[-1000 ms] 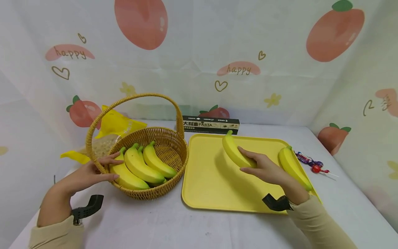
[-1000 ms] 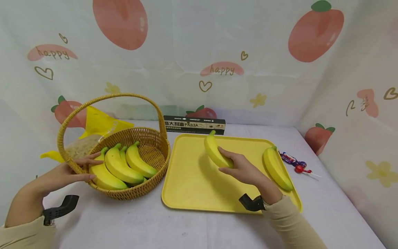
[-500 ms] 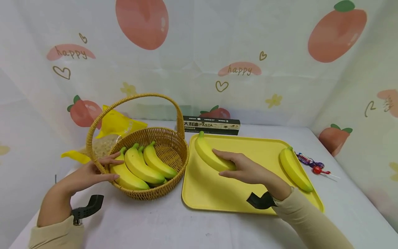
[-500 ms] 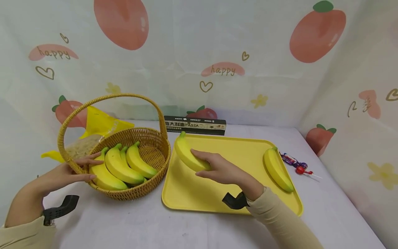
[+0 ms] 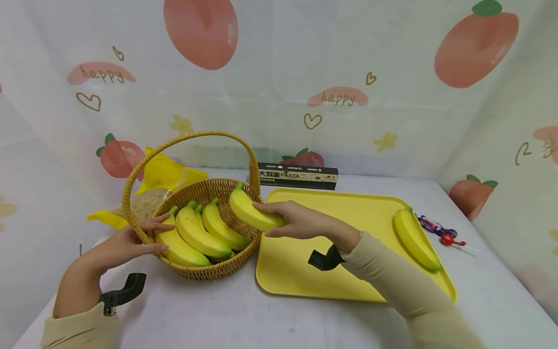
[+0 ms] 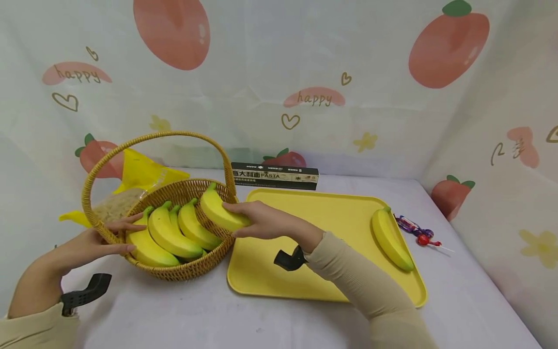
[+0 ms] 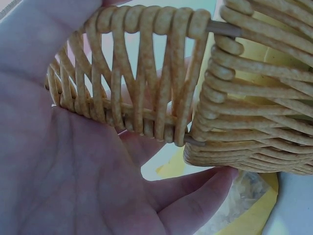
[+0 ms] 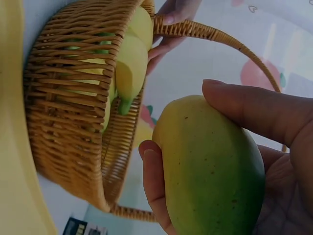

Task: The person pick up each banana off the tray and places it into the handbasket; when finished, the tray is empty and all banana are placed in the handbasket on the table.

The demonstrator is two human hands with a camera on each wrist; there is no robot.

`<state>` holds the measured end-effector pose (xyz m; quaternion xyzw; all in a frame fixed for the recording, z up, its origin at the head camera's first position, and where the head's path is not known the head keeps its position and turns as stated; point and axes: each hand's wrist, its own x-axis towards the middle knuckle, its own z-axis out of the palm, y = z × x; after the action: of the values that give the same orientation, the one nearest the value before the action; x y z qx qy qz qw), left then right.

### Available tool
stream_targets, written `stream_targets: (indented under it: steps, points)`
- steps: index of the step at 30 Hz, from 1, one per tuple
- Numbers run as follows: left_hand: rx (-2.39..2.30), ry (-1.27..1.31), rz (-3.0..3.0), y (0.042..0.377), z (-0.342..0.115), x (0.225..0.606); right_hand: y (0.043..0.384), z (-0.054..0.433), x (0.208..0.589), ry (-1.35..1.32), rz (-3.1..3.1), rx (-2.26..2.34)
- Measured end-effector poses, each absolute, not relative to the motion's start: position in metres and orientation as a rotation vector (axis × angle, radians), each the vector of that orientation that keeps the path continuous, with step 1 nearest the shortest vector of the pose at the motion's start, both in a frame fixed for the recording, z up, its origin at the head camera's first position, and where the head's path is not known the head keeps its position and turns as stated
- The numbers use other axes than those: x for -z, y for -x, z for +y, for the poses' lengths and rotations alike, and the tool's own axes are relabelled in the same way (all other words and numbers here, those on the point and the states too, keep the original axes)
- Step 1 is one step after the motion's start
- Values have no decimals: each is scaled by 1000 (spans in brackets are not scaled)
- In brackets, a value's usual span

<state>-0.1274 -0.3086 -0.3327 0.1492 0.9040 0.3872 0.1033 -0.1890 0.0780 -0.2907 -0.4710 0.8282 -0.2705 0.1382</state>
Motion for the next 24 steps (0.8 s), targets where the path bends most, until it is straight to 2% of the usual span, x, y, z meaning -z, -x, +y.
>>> stream_targets:
  steps: [15,24]
  points:
    - [-1178,-424,2644,124,-306,329,237,-7,298,1205,2249,700]
    - [-1151,-415,2671,125,-306,330,246,-26,310,1131,2159,633]
